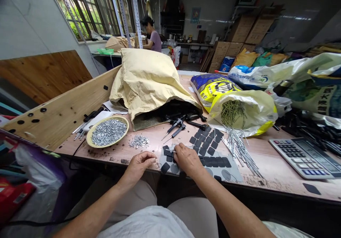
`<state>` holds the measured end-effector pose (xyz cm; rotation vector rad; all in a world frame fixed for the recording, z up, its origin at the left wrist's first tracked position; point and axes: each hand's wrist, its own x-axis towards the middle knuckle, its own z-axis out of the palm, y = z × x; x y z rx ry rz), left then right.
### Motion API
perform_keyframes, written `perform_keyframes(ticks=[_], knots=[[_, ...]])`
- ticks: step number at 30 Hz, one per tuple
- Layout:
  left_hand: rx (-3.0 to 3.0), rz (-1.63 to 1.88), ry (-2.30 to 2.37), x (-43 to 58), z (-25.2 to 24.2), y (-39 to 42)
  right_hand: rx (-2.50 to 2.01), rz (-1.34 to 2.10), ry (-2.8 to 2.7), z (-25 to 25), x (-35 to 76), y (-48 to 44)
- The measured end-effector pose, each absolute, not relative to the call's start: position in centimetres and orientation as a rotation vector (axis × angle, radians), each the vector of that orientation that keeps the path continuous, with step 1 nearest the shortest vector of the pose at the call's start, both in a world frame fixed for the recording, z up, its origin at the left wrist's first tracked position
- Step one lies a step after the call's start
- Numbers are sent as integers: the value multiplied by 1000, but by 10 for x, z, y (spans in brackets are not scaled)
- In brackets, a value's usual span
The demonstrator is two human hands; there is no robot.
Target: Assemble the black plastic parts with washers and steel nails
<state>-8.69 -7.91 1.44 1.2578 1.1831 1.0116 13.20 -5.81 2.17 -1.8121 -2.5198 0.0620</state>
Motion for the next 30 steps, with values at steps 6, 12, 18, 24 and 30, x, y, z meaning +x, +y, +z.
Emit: perform_keyframes(ticks=[6,12,18,24,30], knots=[[1165,989,1197,-87,21,-79,-1826,163,-2408,15,140,-52],[1175,991,1190,-87,19,-79,-1825,223,-2399,21,139,-53],[1155,996,1181,-87,21,-79,-1734,253,-2514,29,137,-70],[963,986,1090,-82,23,-81,-1763,276,-2478,34,145,-83],[563,874,884,-76,23,-82,-1600,912,-1711,46,178,-102]])
